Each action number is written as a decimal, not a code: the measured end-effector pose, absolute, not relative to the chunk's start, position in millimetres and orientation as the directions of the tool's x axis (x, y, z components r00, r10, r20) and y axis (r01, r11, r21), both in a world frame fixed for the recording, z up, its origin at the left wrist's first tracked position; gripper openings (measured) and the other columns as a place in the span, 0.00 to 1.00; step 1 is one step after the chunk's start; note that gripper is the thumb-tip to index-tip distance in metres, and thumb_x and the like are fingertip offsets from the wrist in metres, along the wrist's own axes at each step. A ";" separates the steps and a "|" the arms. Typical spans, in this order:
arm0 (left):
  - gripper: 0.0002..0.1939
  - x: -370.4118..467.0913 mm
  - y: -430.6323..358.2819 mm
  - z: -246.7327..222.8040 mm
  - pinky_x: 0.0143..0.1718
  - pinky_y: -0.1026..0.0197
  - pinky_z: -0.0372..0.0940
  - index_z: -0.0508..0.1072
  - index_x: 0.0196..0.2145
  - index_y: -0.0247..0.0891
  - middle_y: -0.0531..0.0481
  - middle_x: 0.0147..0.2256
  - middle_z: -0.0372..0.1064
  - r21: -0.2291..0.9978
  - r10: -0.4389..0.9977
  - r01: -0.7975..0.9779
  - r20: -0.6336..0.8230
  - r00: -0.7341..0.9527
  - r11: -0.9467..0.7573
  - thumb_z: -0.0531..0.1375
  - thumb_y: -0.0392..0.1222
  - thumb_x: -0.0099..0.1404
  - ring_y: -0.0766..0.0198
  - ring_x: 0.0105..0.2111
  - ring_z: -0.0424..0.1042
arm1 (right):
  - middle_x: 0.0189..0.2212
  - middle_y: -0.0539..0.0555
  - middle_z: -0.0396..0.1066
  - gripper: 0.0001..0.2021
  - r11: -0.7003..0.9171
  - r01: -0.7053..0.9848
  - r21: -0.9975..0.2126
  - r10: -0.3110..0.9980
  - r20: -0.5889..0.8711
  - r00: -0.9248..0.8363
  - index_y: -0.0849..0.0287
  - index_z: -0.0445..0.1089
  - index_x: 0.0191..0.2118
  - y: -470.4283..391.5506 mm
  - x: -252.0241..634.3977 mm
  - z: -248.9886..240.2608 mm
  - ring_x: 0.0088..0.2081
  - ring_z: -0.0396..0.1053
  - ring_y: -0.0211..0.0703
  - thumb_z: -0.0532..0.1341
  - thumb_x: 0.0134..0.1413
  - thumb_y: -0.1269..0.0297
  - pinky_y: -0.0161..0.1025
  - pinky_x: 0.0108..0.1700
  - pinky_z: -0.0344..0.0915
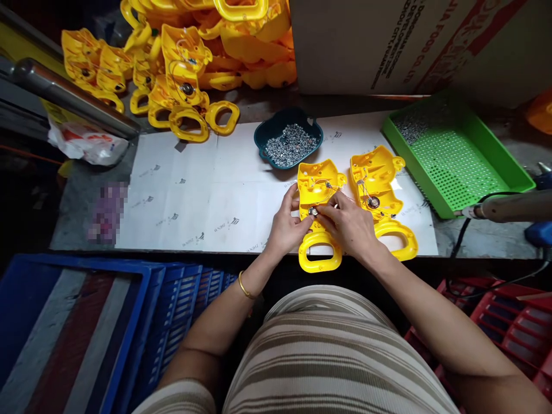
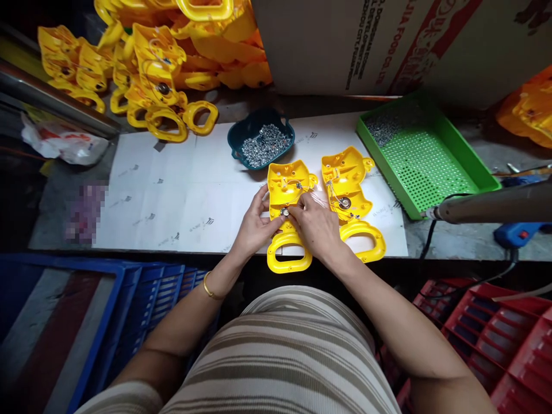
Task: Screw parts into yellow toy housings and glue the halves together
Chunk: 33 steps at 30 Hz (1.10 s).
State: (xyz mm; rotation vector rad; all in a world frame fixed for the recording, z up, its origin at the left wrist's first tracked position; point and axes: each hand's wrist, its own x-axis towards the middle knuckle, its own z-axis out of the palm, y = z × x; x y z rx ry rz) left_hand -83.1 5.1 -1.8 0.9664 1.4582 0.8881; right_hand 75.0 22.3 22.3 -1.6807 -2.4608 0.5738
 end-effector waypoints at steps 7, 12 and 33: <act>0.47 -91.3 9.4 -2.9 0.23 0.68 0.71 0.49 0.68 0.50 0.43 0.53 0.67 0.922 0.924 0.089 -0.381 0.035 0.377 0.65 0.32 0.56 0.71 0.24 0.73 | 0.43 0.55 0.70 0.16 0.349 0.895 -0.279 0.880 -0.230 -0.415 0.49 0.74 0.48 21.6 71.8 26.4 0.38 0.68 0.42 0.50 0.66 0.58 0.37 0.25 0.41; 0.46 -91.7 14.7 -1.1 0.22 0.68 0.70 0.51 0.67 0.48 0.43 0.51 0.68 0.915 0.921 0.131 -0.389 0.027 0.382 0.63 0.30 0.55 0.71 0.24 0.73 | 0.44 0.58 0.70 0.16 0.389 0.884 -0.261 0.857 -0.250 -0.451 0.55 0.72 0.49 22.2 68.5 20.3 0.40 0.68 0.43 0.49 0.67 0.64 0.38 0.24 0.40; 0.47 -96.5 13.0 5.3 0.25 0.69 0.71 0.52 0.67 0.46 0.43 0.50 0.69 0.904 0.931 0.236 -0.365 -0.004 0.355 0.66 0.32 0.53 0.70 0.27 0.73 | 0.35 0.55 0.72 0.14 0.144 0.943 -0.301 0.985 0.135 -0.107 0.54 0.75 0.47 -38.2 150.4 33.7 0.33 0.70 0.39 0.56 0.63 0.58 0.35 0.25 0.53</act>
